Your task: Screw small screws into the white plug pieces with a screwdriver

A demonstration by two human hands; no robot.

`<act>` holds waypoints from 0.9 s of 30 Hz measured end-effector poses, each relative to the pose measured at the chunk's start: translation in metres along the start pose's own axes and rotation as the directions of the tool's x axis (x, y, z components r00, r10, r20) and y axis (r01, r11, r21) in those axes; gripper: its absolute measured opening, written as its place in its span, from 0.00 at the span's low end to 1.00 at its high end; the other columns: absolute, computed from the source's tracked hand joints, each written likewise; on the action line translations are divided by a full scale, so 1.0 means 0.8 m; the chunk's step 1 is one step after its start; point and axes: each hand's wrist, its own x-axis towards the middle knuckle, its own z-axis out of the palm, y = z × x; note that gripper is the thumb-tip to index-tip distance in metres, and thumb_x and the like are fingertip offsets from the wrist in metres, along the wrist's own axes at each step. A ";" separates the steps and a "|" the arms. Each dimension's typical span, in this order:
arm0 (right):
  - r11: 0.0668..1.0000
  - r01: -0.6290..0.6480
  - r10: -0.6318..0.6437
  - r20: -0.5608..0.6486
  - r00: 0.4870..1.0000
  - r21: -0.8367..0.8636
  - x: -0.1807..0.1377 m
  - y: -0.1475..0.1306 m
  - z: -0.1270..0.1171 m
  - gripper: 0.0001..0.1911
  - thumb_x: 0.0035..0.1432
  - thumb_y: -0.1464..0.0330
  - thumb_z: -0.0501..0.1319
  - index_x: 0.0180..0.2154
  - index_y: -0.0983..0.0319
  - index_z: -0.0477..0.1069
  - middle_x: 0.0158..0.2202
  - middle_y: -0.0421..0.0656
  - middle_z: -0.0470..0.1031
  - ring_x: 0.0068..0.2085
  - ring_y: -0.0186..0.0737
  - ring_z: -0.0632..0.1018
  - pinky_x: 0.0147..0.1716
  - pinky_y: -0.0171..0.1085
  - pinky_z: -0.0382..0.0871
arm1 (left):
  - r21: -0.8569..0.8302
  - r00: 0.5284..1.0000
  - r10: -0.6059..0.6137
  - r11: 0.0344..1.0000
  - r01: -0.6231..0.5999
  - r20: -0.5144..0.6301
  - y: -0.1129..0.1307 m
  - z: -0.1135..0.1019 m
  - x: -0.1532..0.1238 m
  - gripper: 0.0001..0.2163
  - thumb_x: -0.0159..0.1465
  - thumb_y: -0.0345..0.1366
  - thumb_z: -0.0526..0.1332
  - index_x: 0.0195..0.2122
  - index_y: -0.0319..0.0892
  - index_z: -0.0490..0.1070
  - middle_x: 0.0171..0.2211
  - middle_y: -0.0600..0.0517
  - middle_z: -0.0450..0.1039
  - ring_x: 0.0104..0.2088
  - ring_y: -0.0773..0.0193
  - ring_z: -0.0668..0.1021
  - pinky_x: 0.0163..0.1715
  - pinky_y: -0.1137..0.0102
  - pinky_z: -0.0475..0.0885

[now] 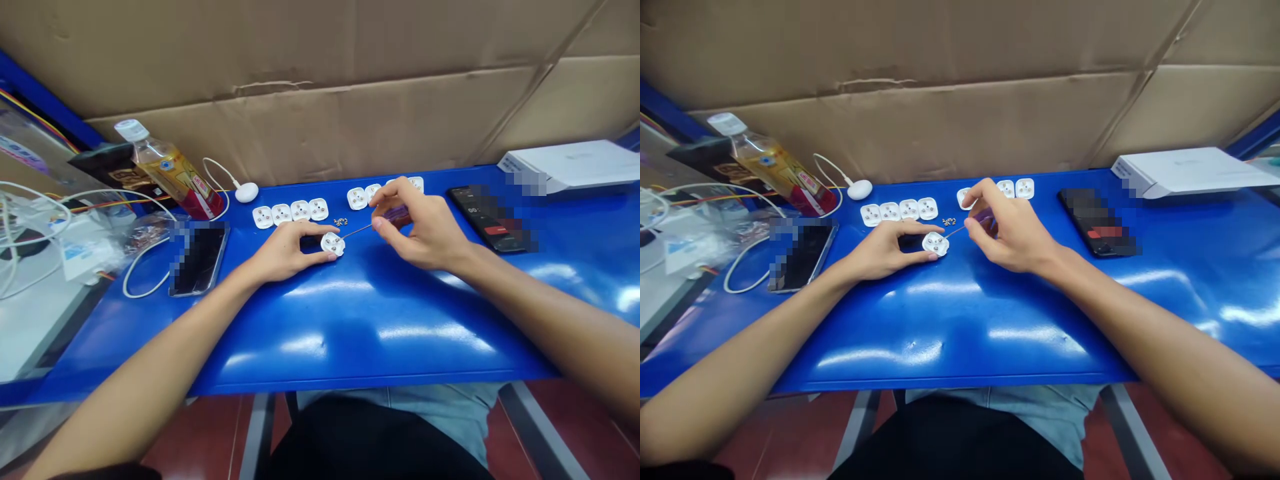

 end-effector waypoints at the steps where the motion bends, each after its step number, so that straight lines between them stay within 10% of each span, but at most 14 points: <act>1: 1.000 -0.005 0.005 -0.002 1.000 -0.017 0.000 0.000 0.000 0.07 0.67 0.64 0.63 0.45 0.54 0.69 0.37 0.43 0.84 0.35 0.46 0.85 0.31 0.42 0.78 | -0.001 1.000 0.000 1.000 0.000 0.001 0.000 0.000 0.000 0.26 0.64 0.51 0.72 0.60 0.46 0.80 0.60 0.47 0.80 0.61 0.46 0.80 0.67 0.56 0.71; 27: 0.997 -0.038 0.038 0.006 0.999 -0.073 0.000 -0.002 -0.002 0.08 0.66 0.60 0.64 0.45 0.54 0.70 0.34 0.41 0.83 0.31 0.45 0.84 0.30 0.42 0.75 | -0.009 1.000 0.019 1.000 -0.019 -0.011 -0.005 0.003 -0.001 0.27 0.64 0.52 0.72 0.61 0.46 0.80 0.60 0.47 0.80 0.61 0.47 0.81 0.66 0.55 0.71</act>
